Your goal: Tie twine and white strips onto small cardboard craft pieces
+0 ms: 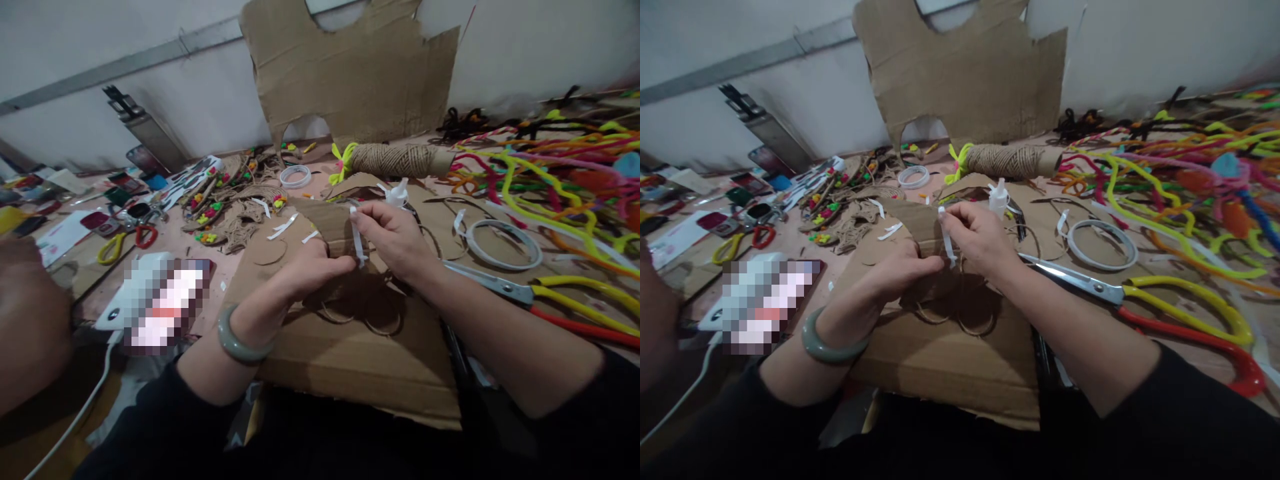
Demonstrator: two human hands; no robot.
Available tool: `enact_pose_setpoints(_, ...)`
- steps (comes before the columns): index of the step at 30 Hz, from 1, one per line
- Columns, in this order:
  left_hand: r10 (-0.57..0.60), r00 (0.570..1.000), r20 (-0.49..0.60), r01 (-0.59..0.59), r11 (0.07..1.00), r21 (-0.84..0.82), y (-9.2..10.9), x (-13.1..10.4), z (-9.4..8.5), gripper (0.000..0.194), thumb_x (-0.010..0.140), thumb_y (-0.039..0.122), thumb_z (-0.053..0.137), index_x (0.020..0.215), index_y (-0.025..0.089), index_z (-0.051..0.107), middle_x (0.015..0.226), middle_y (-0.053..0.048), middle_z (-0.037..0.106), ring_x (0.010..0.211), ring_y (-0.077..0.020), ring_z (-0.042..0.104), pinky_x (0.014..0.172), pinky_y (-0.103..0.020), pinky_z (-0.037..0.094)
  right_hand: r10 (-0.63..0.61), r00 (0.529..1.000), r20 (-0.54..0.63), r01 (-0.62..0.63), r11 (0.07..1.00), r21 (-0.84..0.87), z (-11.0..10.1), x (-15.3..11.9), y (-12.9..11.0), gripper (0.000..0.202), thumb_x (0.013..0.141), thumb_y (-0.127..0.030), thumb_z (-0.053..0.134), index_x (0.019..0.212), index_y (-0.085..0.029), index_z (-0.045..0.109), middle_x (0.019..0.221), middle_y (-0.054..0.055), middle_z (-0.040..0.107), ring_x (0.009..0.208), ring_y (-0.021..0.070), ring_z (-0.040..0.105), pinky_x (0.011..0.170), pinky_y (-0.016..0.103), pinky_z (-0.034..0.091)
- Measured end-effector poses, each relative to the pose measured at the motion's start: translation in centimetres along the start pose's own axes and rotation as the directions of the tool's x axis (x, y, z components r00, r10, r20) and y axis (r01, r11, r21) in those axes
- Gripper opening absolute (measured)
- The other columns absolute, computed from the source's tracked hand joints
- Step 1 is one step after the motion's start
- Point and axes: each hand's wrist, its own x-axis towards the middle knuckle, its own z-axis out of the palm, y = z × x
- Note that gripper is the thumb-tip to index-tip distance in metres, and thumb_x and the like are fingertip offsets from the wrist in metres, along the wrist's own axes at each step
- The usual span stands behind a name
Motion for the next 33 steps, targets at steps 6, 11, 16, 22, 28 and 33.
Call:
enact_pose_setpoints(6, 0.07, 0.994, 0.088, -0.068, 0.997, -0.033, -0.31, 0.12, -0.06, 0.009, 0.069, 0.017, 0.059, 0.061, 0.018, 0.053, 0.05, 0.007, 0.045, 0.046, -0.0059, 0.039, 0.046, -0.019, 0.034, 0.041, 0.999, -0.001, -0.041, 0.999, 0.031, -0.16, -0.04, 0.1, 0.026, 0.083, -0.042, 0.056, 0.068, -0.021, 0.054, 0.065, -0.002, 0.049, 0.062, 0.0131, 0.042, 0.059, 0.029, 0.035)
enact_pose_setpoints(11, 0.083, 0.991, 0.104, -0.082, 0.997, -0.01, -0.23, 0.03, -0.06, 0.006, 0.068, 0.019, 0.061, 0.066, 0.016, 0.056, 0.051, 0.005, 0.049, 0.05, -0.0078, 0.044, 0.048, -0.02, 0.036, 0.046, 0.999, 0.001, -0.046, 0.998, 0.038, -0.14, 0.1, 0.58, 0.031, 0.083, -0.048, 0.058, 0.067, -0.022, 0.054, 0.064, -0.002, 0.049, 0.061, 0.0133, 0.043, 0.059, 0.029, 0.036)
enact_pose_setpoints(16, 0.053, 0.995, 0.082, -0.054, 0.998, 0.009, -0.26, 0.1, -0.11, 0.007, 0.069, 0.021, 0.061, 0.066, 0.016, 0.056, 0.052, 0.005, 0.051, 0.049, -0.0076, 0.043, 0.047, -0.02, 0.035, 0.017, 0.997, -0.072, -0.012, 0.998, 0.069, 0.14, 0.14, 0.7, 0.021, 0.082, -0.042, 0.058, 0.081, -0.022, 0.061, 0.074, 0.0, 0.061, 0.069, 0.0142, 0.053, 0.064, 0.029, 0.043)
enact_pose_setpoints(22, 0.103, 0.994, 0.025, -0.102, 0.994, -0.046, -0.39, 0.24, -0.06, 0.006, 0.067, 0.019, 0.063, 0.064, 0.016, 0.059, 0.054, 0.004, 0.053, 0.05, -0.008, 0.044, 0.049, -0.021, 0.036, -0.054, 0.989, -0.135, 0.051, 0.998, -0.025, 0.15, -0.28, 0.22, 0.014, 0.08, -0.033, 0.061, 0.084, -0.021, 0.066, 0.081, 0.002, 0.069, 0.074, 0.0165, 0.06, 0.07, 0.033, 0.049)
enact_pose_setpoints(28, 0.111, 0.993, 0.041, -0.11, 0.993, -0.039, -0.14, 0.04, 0.03, 0.006, 0.067, 0.015, 0.06, 0.061, 0.018, 0.059, 0.05, 0.005, 0.049, 0.051, -0.0091, 0.045, 0.05, -0.021, 0.037, -0.058, 0.992, -0.115, 0.043, 0.99, -0.131, -0.05, -0.49, 0.02, 0.015, 0.083, -0.032, 0.059, 0.08, -0.019, 0.067, 0.077, 0.003, 0.07, 0.073, 0.0173, 0.061, 0.071, 0.034, 0.047)
enact_pose_setpoints(33, 0.061, 0.996, -0.069, -0.065, 0.996, -0.059, -0.57, 0.31, -0.17, 0.008, 0.068, 0.023, 0.064, 0.066, 0.016, 0.063, 0.056, 0.003, 0.057, 0.05, -0.0089, 0.047, 0.049, -0.021, 0.039, -0.039, 0.993, -0.115, 0.037, 0.999, -0.022, 0.14, -0.24, 0.44, 0.02, 0.087, -0.035, 0.056, 0.093, -0.019, 0.067, 0.087, 0.003, 0.071, 0.079, 0.0167, 0.062, 0.073, 0.033, 0.048)
